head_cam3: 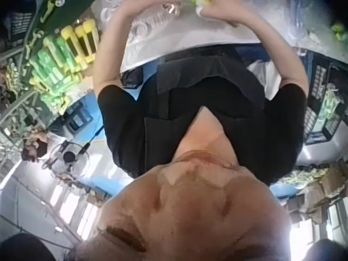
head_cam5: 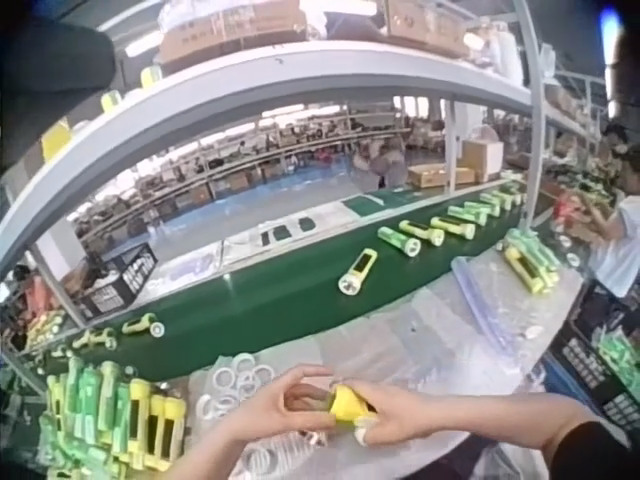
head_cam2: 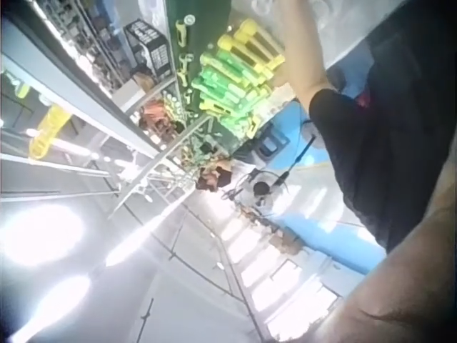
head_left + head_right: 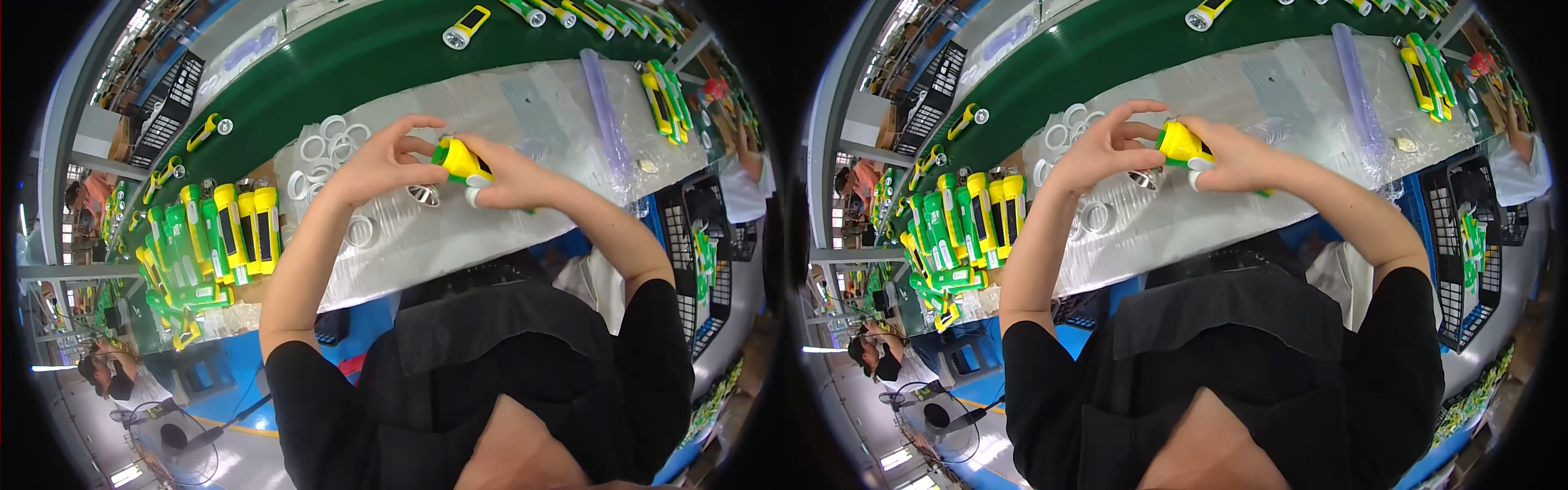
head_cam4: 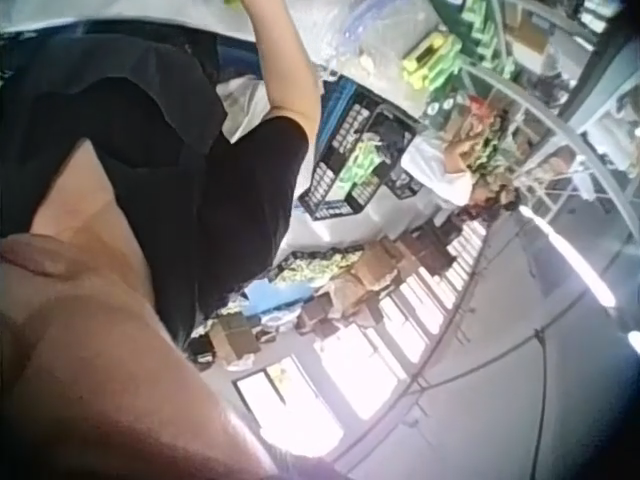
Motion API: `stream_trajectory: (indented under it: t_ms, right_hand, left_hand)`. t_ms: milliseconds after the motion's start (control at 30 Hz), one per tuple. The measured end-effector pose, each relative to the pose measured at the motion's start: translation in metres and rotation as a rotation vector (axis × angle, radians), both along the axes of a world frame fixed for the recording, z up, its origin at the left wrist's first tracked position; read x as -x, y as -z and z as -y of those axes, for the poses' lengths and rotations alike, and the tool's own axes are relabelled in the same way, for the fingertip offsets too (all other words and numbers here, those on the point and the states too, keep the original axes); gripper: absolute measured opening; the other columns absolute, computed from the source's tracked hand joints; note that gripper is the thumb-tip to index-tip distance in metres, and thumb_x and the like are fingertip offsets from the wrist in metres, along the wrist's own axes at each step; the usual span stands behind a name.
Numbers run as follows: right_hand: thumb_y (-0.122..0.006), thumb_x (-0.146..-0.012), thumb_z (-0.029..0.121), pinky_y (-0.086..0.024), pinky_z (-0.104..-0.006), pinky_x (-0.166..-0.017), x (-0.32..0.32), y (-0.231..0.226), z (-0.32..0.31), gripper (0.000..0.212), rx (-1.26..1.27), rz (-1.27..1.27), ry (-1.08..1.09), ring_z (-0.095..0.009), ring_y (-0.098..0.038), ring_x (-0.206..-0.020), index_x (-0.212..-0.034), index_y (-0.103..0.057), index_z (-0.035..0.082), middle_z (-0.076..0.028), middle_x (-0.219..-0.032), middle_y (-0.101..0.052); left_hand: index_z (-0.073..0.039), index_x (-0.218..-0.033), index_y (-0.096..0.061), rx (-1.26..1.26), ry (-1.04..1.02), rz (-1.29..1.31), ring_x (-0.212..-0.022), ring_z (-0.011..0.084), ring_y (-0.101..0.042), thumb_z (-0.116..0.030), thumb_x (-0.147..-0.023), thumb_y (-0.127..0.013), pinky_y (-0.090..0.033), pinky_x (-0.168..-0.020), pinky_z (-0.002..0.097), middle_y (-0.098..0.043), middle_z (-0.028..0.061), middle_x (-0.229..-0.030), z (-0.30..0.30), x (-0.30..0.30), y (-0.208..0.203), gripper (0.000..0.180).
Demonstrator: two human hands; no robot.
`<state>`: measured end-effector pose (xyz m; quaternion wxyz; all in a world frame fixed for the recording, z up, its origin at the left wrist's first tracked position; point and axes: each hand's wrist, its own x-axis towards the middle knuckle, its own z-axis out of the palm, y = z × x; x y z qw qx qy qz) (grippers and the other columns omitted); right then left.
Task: Manually assembling portable flashlights by attaching reflectors and lens caps to the flashlight bodies.
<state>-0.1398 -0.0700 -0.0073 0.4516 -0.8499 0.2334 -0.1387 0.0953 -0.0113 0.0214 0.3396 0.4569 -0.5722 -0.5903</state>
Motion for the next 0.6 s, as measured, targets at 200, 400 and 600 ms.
stream_trajectory:
  t_ms: [200, 400, 600]
  right_hand:
    - [-0.054, -0.101, 0.027, -0.049, -0.0287, -0.056, -0.006, 0.011, -0.072, 0.047, -0.768, 0.273, 0.345, -0.013, -0.057, -0.064, -0.143, -0.034, 0.016, -0.007, -0.085, -0.055]
    - [-0.051, -0.103, 0.029, -0.050, -0.0271, -0.065, -0.001, 0.023, -0.100, 0.036, -0.902, 0.359, 0.406, -0.011, -0.057, -0.074, -0.133, -0.039, 0.013, -0.006, -0.094, -0.055]
    - [-0.045, -0.104, 0.034, -0.047, -0.0253, -0.080, 0.000, 0.026, -0.106, 0.030, -0.885, 0.383, 0.385, -0.009, -0.055, -0.093, -0.124, -0.044, 0.011, -0.003, -0.105, -0.054]
  left_hand:
    - [0.001, -0.124, -0.053, -0.011, -0.562, -0.269, -0.082, 0.0133, -0.065, -0.023, -0.096, -0.061, -0.052, -0.072, 0.0251, -0.067, 0.0145, -0.105, -0.037, 0.017, 0.026, 0.038]
    - [0.002, -0.093, -0.063, 0.391, -0.603, -0.071, -0.080, 0.0117, -0.057, 0.002, -0.085, -0.068, -0.046, -0.070, 0.0259, -0.061, 0.0073, -0.098, -0.115, 0.072, 0.083, 0.009]
    - [0.000, -0.095, -0.067, 0.569, -0.747, 0.030, -0.077, 0.0100, -0.053, -0.002, -0.081, -0.075, -0.042, -0.062, 0.0230, -0.058, 0.0050, -0.097, -0.103, 0.093, 0.074, 0.016]
